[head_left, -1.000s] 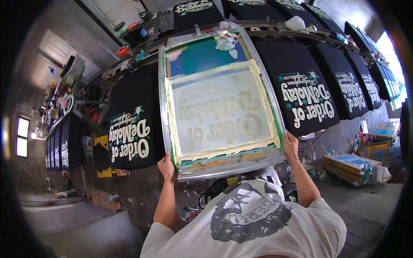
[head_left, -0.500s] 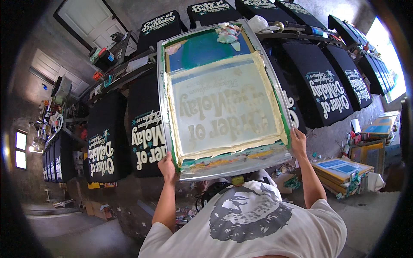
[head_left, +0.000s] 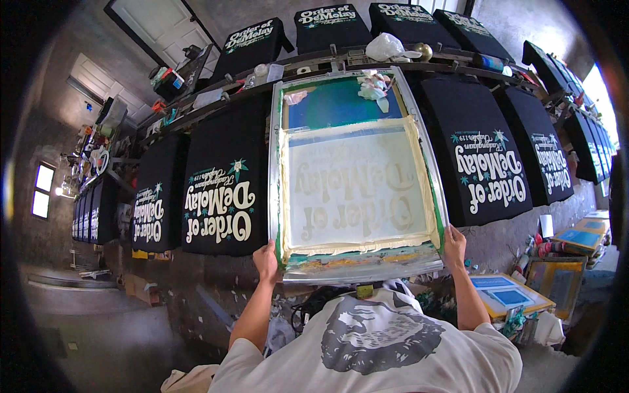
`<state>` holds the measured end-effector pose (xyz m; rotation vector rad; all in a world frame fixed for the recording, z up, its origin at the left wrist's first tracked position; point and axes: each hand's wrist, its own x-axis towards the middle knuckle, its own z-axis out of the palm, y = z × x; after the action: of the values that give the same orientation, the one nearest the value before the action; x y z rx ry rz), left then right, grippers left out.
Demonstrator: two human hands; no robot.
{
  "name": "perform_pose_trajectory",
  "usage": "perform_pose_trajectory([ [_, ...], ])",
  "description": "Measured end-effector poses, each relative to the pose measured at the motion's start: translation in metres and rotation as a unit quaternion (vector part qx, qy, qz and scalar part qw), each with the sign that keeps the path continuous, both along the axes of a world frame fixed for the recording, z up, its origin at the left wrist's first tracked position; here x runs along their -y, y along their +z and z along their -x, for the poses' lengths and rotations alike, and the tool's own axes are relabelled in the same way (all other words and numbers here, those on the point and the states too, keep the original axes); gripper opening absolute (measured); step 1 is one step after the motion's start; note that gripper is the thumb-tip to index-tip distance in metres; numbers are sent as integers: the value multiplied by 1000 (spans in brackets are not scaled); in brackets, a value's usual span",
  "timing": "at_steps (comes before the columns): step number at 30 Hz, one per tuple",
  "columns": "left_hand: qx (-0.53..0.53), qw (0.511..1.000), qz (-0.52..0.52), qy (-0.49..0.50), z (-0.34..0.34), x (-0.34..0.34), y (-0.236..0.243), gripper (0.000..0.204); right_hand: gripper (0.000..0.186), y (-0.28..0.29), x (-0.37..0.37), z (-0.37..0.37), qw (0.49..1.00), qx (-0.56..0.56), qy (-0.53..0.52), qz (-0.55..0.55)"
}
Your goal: The person repeatedly pulls a squeegee across a screen printing frame to transfer white ink onto black t-shirts laid out on a table. The process is repeated multiple times across the same shirts, with the person adjusting the frame and squeegee between strokes.
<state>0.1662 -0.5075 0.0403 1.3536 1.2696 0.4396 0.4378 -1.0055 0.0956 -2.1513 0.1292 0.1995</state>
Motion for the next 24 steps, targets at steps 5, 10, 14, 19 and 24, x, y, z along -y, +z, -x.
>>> perform_pose_trajectory([
  [5, -16, 999, -13, -31, 1, 3, -15, 46, 41, -27, 21, -7, 1000, 13, -7, -4],
  [10, -32, 999, -22, -27, 6, 0, -40, 50, 39, -24, 16, -11, 1000, 8, -3, 5],
  [14, -57, 996, -40, -57, 10, -10, -59, 52, 38, -13, 3, -13, 999, 12, 0, 41],
  [19, -81, 991, -54, -94, -8, 0, -21, 55, 38, 5, -1, -19, 997, 10, 11, 70],
  [24, -104, 984, -69, -126, -16, -3, -6, 57, 38, 1, 1, -28, 996, 2, 19, 87],
])
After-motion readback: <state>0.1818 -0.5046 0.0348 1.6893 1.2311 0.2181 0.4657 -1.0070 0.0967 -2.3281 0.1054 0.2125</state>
